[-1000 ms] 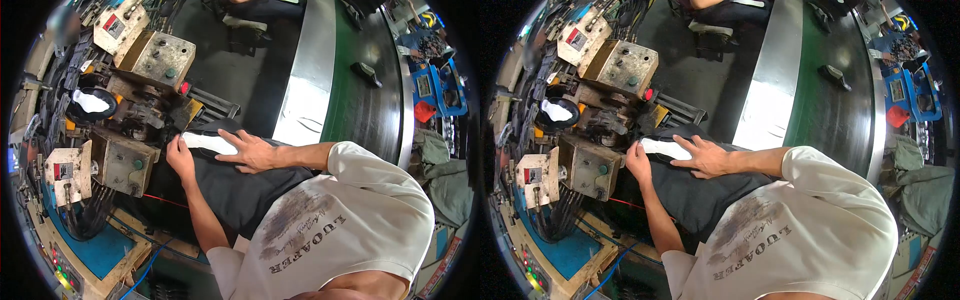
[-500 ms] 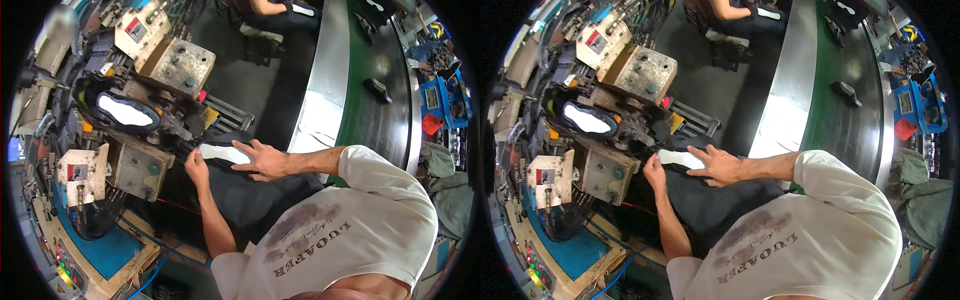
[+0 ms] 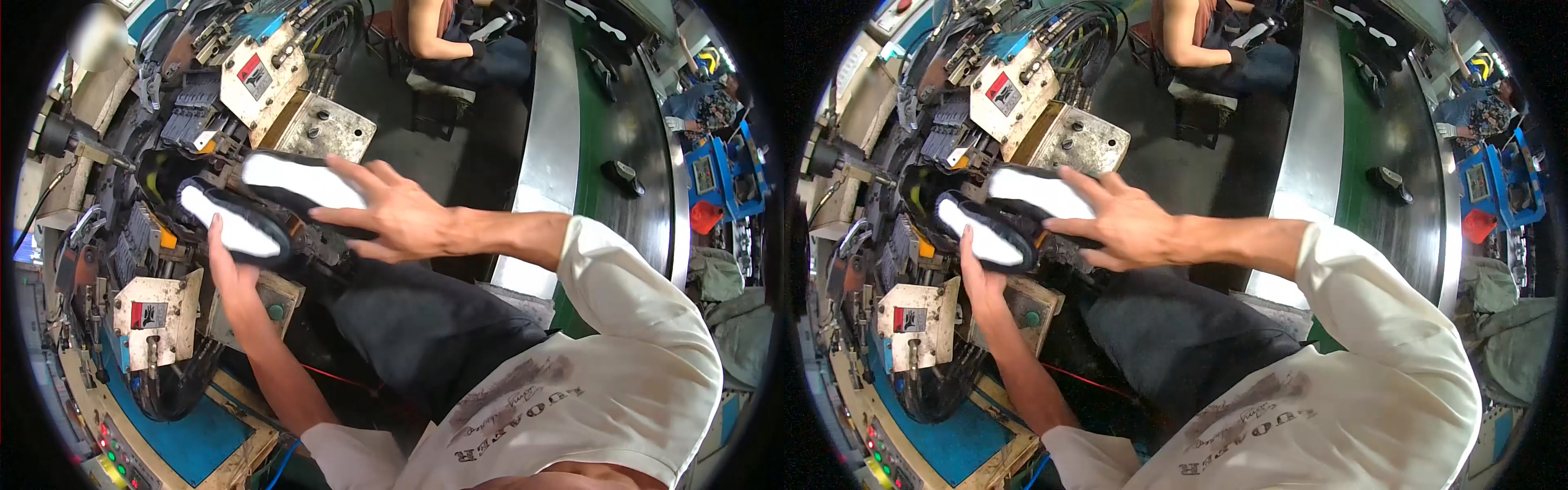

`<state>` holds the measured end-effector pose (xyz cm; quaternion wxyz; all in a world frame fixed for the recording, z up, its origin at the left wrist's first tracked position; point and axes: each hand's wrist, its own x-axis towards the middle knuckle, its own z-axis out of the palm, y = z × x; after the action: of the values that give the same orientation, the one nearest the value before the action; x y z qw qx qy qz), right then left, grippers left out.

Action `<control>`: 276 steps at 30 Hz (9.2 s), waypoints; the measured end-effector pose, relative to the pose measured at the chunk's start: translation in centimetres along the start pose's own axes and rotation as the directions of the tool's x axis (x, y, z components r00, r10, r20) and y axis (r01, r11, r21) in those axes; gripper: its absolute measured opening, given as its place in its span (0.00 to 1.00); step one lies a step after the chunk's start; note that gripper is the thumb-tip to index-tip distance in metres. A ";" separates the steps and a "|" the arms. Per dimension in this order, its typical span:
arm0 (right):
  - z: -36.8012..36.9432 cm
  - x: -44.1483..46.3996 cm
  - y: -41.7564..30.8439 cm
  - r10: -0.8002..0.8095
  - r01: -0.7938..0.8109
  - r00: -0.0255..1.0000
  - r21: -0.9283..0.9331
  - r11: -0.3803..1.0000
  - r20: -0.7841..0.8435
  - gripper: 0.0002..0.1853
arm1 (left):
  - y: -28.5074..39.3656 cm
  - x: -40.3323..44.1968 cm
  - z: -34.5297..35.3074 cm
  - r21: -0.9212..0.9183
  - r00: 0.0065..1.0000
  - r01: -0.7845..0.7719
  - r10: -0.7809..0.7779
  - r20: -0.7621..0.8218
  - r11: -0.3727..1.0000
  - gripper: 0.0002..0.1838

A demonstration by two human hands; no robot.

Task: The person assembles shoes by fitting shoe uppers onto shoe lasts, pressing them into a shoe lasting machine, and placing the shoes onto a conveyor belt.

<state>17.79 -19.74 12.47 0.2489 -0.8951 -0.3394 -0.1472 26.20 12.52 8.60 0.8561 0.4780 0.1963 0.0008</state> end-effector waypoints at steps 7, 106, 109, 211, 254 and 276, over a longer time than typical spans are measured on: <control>7.4 11.5 -1.9 -0.034 0.035 0.999 0.110 0.993 -0.012 0.33 | -6.0 -16.8 -7.4 -0.208 0.986 -0.078 0.106 0.127 0.975 0.50; 27.3 -11.0 1.2 0.060 -0.027 0.917 -0.088 0.996 0.394 0.24 | -20.0 -50.3 -65.8 0.418 0.521 0.782 0.117 -0.845 -0.461 0.52; 27.5 -10.5 -0.5 0.068 -0.060 0.924 -0.034 0.998 0.376 0.22 | -24.1 -54.4 -65.2 0.570 0.783 0.594 0.248 -0.570 -0.567 0.39; 26.2 -11.9 2.1 0.175 -0.205 0.894 0.030 0.978 0.412 0.28 | -19.9 -50.5 -44.2 0.592 0.470 0.368 0.406 -0.784 0.717 0.53; 24.4 -14.1 3.9 0.113 -0.187 0.945 0.225 0.956 0.306 0.28 | -20.6 -41.9 -38.5 0.854 0.756 0.409 0.405 -0.514 0.321 0.15; -5.6 -79.7 8.7 0.694 -0.732 -0.659 0.036 -0.680 -0.291 0.28 | -30.1 -16.9 -11.1 0.898 0.869 -0.436 0.286 0.404 0.058 0.15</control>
<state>-34.70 -71.03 -20.38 0.1425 -0.6805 0.7165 0.0576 1.21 2.05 -15.59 0.3262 0.9430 -0.0266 0.0603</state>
